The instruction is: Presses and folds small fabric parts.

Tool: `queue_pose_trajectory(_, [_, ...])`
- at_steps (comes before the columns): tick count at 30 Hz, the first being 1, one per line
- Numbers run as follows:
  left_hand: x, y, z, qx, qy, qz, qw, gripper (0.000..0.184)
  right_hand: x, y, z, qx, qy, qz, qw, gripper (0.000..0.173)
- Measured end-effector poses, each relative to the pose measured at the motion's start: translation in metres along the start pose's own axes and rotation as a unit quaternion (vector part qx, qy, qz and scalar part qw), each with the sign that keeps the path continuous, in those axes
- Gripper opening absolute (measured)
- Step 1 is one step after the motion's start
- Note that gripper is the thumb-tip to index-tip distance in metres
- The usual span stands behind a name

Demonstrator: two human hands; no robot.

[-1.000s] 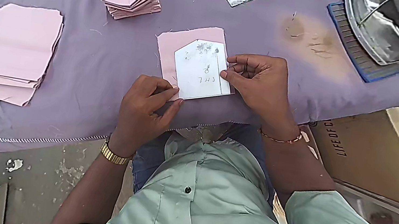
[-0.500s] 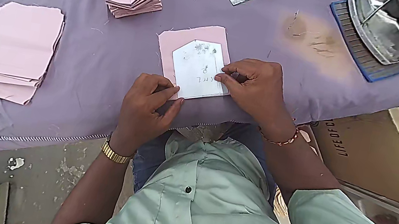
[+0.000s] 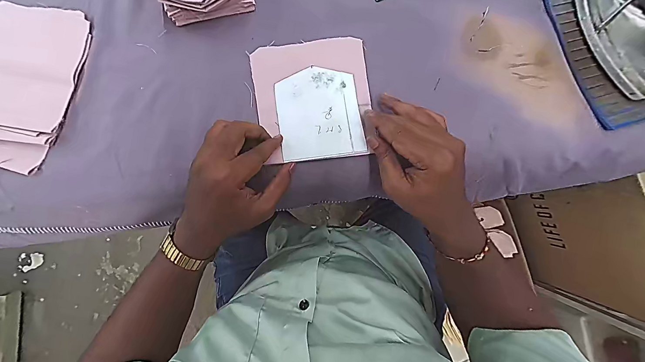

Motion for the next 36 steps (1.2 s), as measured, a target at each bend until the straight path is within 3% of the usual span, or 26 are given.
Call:
queue_pose_trajectory(7, [0.0, 0.001, 0.0, 0.011, -0.004, -0.01, 1.0, 0.033, -0.008, 0.0, 0.01, 0.003, 0.02, -0.021, 1.0, 0.035])
queue_pose_trajectory(14, [0.0, 0.0, 0.0, 0.002, 0.002, -0.01, 1.0, 0.031, -0.008, 0.0, 0.011, 0.032, 0.037, -0.012, 0.999, 0.024])
queue_pose_trajectory(36, [0.003, -0.001, -0.001, -0.022, -0.004, -0.012, 1.0, 0.027, -0.014, 0.004, 0.02, -0.017, 0.073, -0.046, 0.996, 0.018])
Point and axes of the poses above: each hand's wrist, its own x-axis towards the middle knuckle, its own z-axis out of the palm, y = z × x, the point moved 3 cm from there along x, towards the middle knuckle, and after that the axes turned 11 degrees about z, right-handed, at the moved point
